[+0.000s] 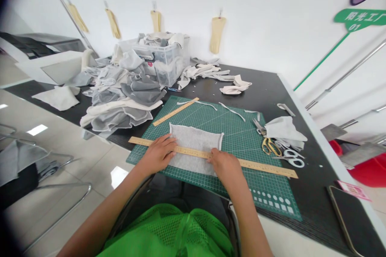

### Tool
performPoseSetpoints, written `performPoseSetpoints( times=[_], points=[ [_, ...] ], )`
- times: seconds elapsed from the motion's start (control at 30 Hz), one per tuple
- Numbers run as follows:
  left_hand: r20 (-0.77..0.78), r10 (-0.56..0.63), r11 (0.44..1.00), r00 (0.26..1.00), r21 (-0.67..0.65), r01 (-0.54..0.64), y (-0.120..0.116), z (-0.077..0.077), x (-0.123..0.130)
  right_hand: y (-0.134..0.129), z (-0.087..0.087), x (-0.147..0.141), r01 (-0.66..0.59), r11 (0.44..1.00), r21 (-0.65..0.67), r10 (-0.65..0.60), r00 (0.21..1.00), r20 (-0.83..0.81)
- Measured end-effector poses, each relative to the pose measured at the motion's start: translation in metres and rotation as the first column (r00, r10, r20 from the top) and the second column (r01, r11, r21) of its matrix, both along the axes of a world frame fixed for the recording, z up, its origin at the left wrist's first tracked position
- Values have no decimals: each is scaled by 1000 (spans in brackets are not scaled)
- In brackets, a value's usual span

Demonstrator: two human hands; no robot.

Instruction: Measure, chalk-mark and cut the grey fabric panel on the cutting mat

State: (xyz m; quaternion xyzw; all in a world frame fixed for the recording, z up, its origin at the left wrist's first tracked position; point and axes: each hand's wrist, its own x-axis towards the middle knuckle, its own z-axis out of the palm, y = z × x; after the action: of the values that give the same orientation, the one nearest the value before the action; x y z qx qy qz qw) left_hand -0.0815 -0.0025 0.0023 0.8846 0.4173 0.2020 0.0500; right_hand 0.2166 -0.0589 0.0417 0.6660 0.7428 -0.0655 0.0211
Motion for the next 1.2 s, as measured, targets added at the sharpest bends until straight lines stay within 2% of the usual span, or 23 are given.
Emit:
performPoseSetpoints(
  times=[0.13,0.27,0.33,0.37,0.43,0.5,0.57,0.73,0.9,1.2],
  points=[
    [46,120,991,992,54,-123,0,-5,-6,-8,10,11,51,999,2,-51,995,88],
    [85,217,969,973,101,-225,1,-10,-17,-14,13,20,124,991,-48,-121,991,63],
    [106,218,964,970,130,-230,0,-9,-20,-14,11,19,115,992,-54,-113,993,38],
    [105,180,970,978,147,-194,-1,-8,-21,-13,9,18,98,994,-54,-97,995,27],
    [58,26,988,998,153,-35,-4,-5,-20,-12,7,15,63,997,-50,-62,998,12],
    [-11,-154,984,988,88,154,-7,-1,-17,-11,5,13,50,998,-48,-49,999,19],
    [-33,-229,973,973,8,230,-9,2,-14,-11,5,11,76,996,-44,-74,996,47],
    [37,-54,998,998,-38,55,-8,6,-16,-13,7,12,157,986,-53,-154,986,59],
    [74,53,997,996,-55,-49,-1,5,-20,-18,9,15,191,979,-70,-185,979,79],
    [99,171,985,980,-48,-167,9,-2,-24,-4,4,-11,11,1000,19,-11,999,41]
  ],
)
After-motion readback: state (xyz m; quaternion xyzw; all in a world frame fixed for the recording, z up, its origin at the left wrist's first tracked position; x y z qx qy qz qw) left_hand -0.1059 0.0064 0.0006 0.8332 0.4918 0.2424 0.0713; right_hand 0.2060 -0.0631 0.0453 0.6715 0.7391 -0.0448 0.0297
